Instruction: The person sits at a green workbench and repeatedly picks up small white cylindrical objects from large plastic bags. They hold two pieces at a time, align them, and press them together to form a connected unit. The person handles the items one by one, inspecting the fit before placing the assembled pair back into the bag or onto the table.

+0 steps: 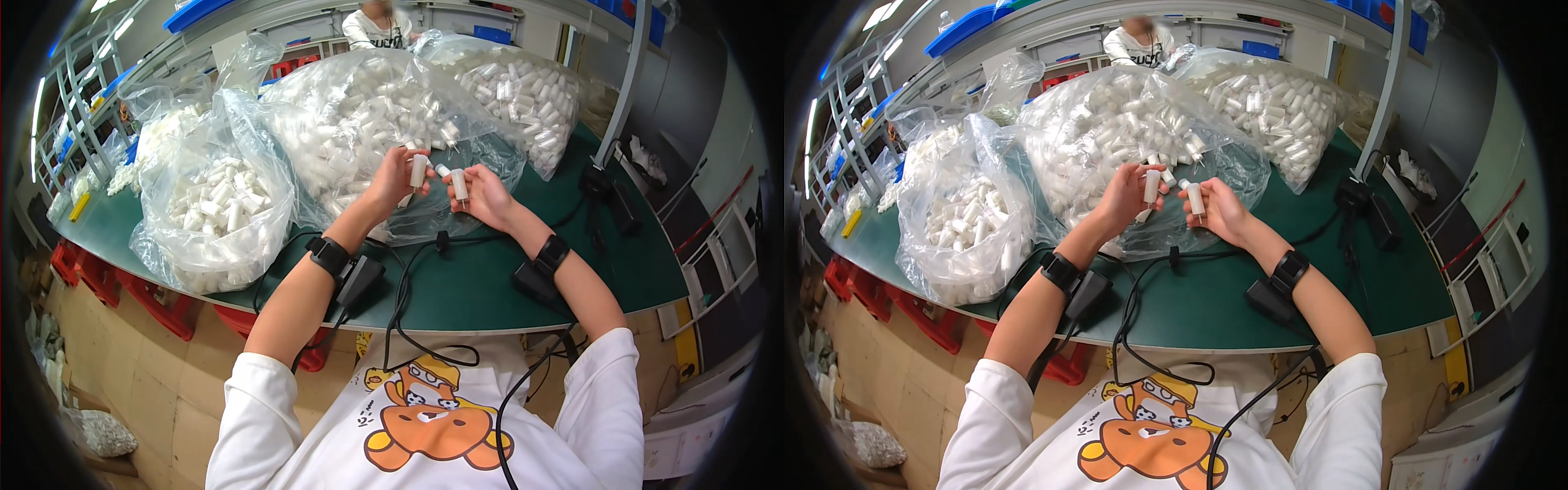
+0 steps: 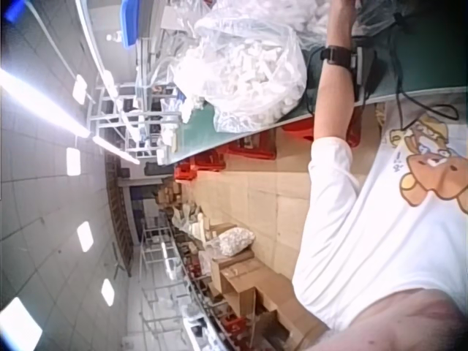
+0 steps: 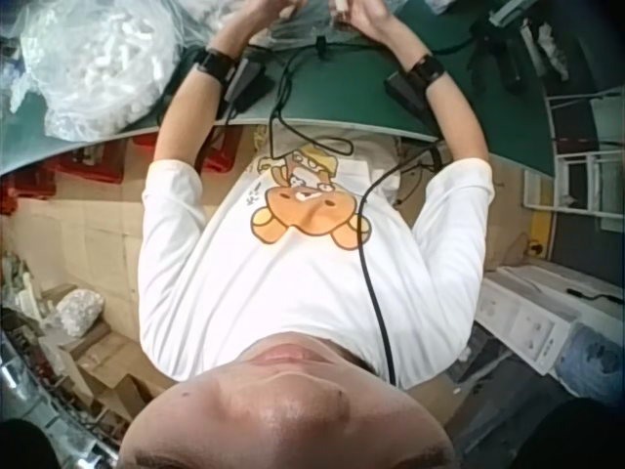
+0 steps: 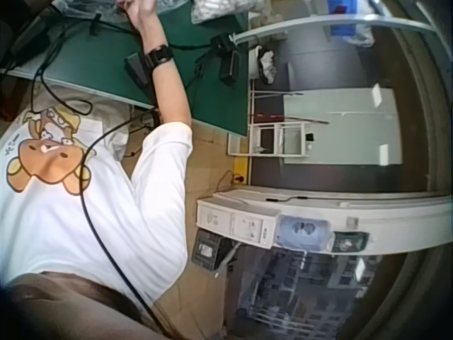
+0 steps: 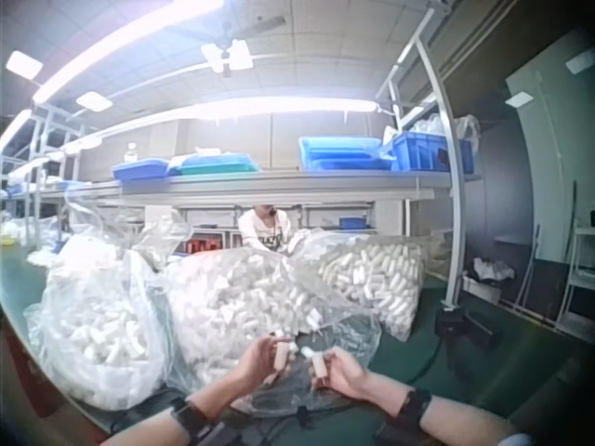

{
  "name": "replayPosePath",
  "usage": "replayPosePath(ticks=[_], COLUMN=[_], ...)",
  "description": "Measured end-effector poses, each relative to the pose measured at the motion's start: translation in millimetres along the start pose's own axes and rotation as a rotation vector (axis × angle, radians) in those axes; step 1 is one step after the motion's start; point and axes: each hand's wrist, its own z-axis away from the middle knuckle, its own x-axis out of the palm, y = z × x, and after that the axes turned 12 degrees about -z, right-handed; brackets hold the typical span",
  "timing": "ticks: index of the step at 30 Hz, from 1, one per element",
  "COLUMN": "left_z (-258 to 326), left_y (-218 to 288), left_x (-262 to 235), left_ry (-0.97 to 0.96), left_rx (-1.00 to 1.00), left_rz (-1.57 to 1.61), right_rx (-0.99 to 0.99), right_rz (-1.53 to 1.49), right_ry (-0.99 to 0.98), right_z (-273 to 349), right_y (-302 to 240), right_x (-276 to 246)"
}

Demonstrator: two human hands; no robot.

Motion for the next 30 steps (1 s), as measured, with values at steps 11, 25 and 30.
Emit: replayPosePath(ticks=[11,25,30], left_z=[2.8,6.1,4.3], left_y=[1.8,4.3,-0.3], left_x=[9.4,7.3,5.9], left_ry=[0.021,-0.037,-0.038], left_rx=[0.143,0.126,0.081], left_rz=[-0.181,-0.345,-0.212], right_rx=[-0.144,-0.186,-0.21], right_rz=[0.225,0.236,0.211], right_ry=[-0.033,-0.024,0.021], right_z=[7.9,5.5,5.3], right_y=[-1.1,1.7,1.6], right_x=[19.8,15.3,14.7])
